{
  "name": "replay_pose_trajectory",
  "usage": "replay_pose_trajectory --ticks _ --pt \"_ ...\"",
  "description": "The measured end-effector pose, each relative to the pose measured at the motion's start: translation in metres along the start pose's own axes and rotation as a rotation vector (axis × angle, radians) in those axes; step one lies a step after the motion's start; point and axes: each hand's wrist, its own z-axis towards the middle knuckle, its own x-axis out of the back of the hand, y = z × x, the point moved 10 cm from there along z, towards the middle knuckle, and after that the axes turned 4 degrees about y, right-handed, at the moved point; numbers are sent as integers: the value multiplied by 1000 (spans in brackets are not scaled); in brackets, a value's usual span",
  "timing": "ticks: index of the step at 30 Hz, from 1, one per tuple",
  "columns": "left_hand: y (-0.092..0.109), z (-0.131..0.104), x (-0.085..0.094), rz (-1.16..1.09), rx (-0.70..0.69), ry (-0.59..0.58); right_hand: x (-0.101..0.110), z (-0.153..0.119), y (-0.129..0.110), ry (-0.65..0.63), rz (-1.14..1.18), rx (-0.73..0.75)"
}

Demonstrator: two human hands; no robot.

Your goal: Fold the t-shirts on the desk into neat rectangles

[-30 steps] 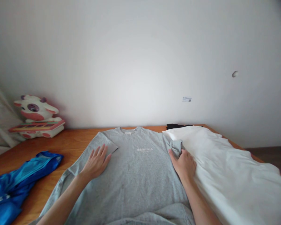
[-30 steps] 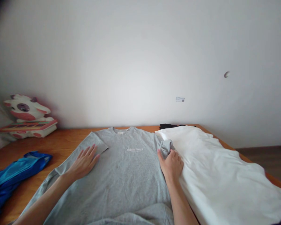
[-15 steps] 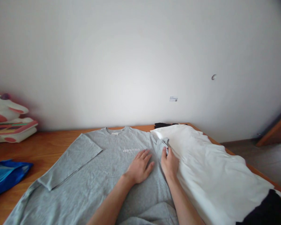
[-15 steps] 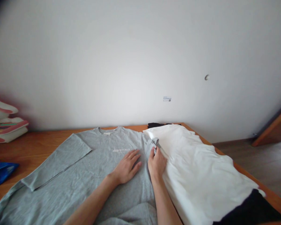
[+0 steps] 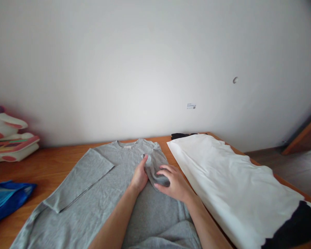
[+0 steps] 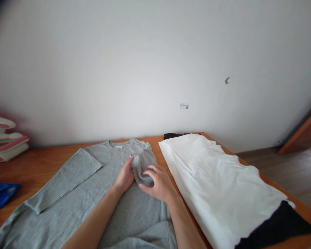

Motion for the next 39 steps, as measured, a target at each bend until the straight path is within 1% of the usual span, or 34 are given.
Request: replay_pose_trajectory --ticks 4,6,9,11,13,15,17,19,22,25,27,29,33,36,39 --pt "1 4 16 68 -73 109 2 -2 1 -25 14 16" --pt "4 7 23 174 -129 136 4 -1 0 -12 29 19" --pt "11 13 36 378 -184 178 11 1 7 75 50 -13" --pt "16 17 49 486 -187 222 16 1 19 159 46 -72" --pt "25 19 61 569 -201 263 19 0 34 213 42 -150" --pt "37 19 70 638 -234 293 18 0 41 202 63 -193" --pt "46 19 74 705 -268 308 14 0 35 134 103 -170" --pt "52 18 74 770 -287 305 10 -1 22 45 116 -117" --pt "57 16 69 882 -312 289 6 -2 5 -73 63 -78" --pt "65 11 59 1014 -387 275 1 -4 -7 -160 19 -65" --pt "70 8 51 1093 -443 255 -1 -5 -11 -193 10 -65" --pt "70 6 45 1158 -467 237 -2 -5 -12 -208 -3 -70" --pt "68 7 43 1242 -462 236 -3 -4 -14 -203 -9 -57" --pt "73 6 44 1263 -484 266 1 -2 -11 -158 -12 -51" --pt "84 4 49 1265 -497 329 8 0 -8 -88 -22 -46"
